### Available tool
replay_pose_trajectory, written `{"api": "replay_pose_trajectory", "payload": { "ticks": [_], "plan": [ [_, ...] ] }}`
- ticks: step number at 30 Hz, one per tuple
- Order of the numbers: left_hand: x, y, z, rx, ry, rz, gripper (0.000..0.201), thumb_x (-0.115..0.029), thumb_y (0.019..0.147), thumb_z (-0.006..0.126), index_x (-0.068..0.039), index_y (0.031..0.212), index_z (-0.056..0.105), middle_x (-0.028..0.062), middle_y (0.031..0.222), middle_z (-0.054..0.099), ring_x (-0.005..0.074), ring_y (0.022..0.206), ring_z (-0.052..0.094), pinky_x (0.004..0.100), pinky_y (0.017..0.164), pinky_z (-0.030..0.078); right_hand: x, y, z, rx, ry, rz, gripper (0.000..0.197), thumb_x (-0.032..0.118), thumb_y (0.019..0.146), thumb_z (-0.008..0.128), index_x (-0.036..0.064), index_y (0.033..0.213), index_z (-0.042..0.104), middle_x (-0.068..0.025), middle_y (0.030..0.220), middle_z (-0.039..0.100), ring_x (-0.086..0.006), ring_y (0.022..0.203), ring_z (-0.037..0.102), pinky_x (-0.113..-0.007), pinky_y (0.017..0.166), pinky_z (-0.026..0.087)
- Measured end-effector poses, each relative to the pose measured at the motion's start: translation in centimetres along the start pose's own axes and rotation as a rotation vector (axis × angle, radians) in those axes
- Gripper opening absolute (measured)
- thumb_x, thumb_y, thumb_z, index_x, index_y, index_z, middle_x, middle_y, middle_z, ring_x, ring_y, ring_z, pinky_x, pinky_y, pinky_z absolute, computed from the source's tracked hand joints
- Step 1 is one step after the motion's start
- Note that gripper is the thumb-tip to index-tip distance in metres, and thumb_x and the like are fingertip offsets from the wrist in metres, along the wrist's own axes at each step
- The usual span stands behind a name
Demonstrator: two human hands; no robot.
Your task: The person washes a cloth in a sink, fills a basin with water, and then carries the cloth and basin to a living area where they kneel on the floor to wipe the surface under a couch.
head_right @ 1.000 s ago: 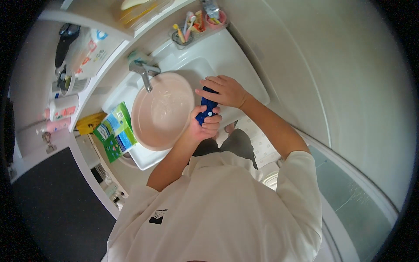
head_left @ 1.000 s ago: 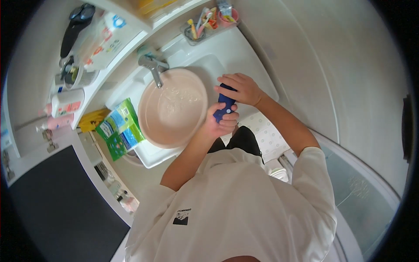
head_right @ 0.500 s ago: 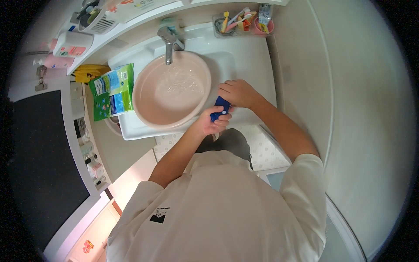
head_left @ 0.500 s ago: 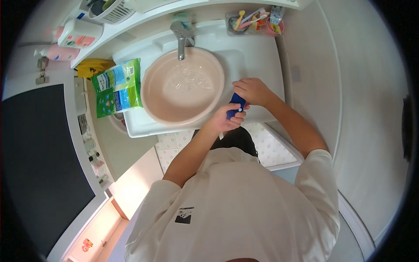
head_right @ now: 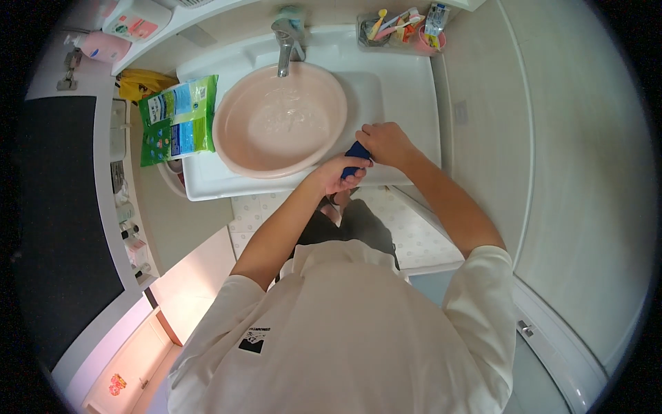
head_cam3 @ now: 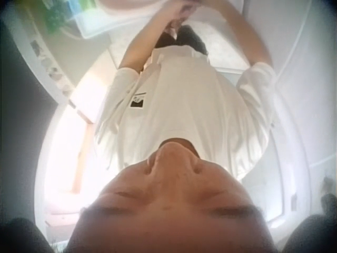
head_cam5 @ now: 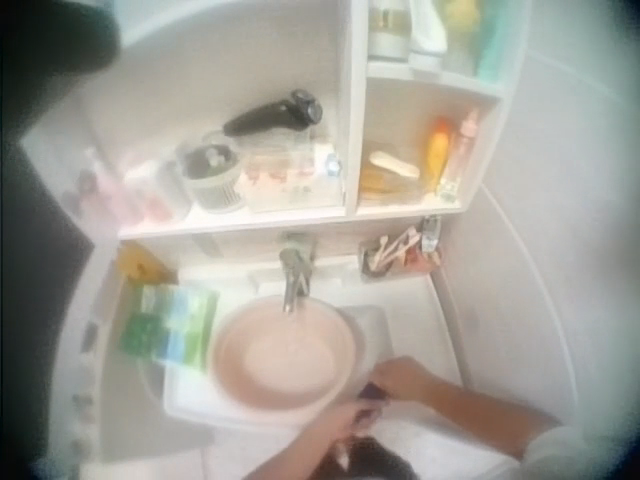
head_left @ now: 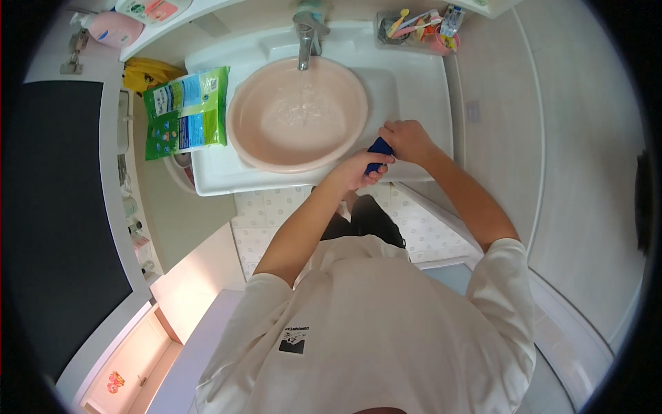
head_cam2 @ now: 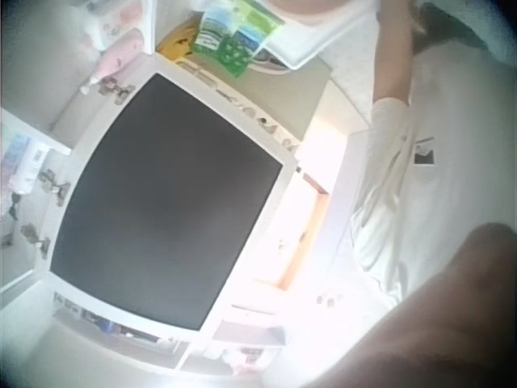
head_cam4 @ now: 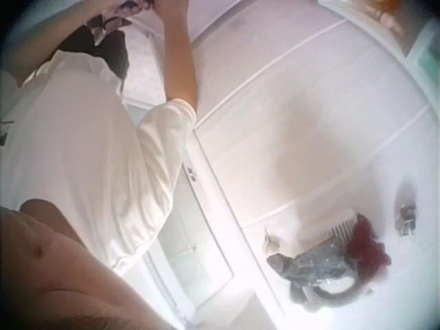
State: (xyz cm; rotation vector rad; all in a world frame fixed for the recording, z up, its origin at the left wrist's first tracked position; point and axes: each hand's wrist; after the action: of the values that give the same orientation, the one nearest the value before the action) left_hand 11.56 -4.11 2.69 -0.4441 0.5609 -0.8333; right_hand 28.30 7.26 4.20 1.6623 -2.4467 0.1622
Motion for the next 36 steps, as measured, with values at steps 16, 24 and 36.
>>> {"api": "replay_pose_trajectory", "payload": {
  "ticks": [16, 24, 36],
  "plan": [
    [2.9, 3.9, -0.1, -0.755, 0.698, 0.311, 0.035, -0.027, 0.067, 0.08, 0.0, 0.085, 0.069, 0.0145, 0.079, 0.07, 0.0268, 0.071, 0.068, 0.0371, 0.066, 0.054, -1.9, 3.3, 1.0, 0.314, -0.145, -0.227, 0.012, 0.015, 0.072, 0.07, 0.0101, 0.082, 0.066, -0.008, 0.068, 0.067, -0.0306, 0.067, 0.069, -0.043, 0.057, 0.054],
    [4.0, 5.9, 0.7, -1.069, 0.953, 0.373, 0.041, -0.034, 0.068, 0.076, -0.003, 0.093, 0.072, 0.0205, 0.094, 0.073, 0.0376, 0.09, 0.07, 0.0443, 0.082, 0.055, -2.8, 4.0, 2.7, 0.348, -0.16, -0.32, 0.008, 0.014, 0.068, 0.07, 0.0125, 0.076, 0.068, -0.0082, 0.07, 0.07, -0.0287, 0.067, 0.07, -0.041, 0.057, 0.053],
    [4.8, 7.5, 0.5, -1.147, 1.26, 0.417, 0.045, -0.037, 0.073, 0.077, -0.007, 0.104, 0.063, 0.0177, 0.089, 0.073, 0.0388, 0.086, 0.07, 0.049, 0.079, 0.057, -2.9, 3.6, 2.0, 0.483, -0.166, -0.226, 0.013, 0.02, 0.061, 0.076, 0.0124, 0.071, 0.072, -0.0106, 0.076, 0.072, -0.03, 0.071, 0.071, -0.041, 0.065, 0.057]
  ]
}}
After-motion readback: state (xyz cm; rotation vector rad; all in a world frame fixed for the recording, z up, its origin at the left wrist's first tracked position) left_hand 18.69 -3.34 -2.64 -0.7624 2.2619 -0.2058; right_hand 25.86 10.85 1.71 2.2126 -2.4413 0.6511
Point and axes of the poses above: each hand's wrist, its own y-axis towards the middle knuckle, its own z-axis out of the palm, x = y × z
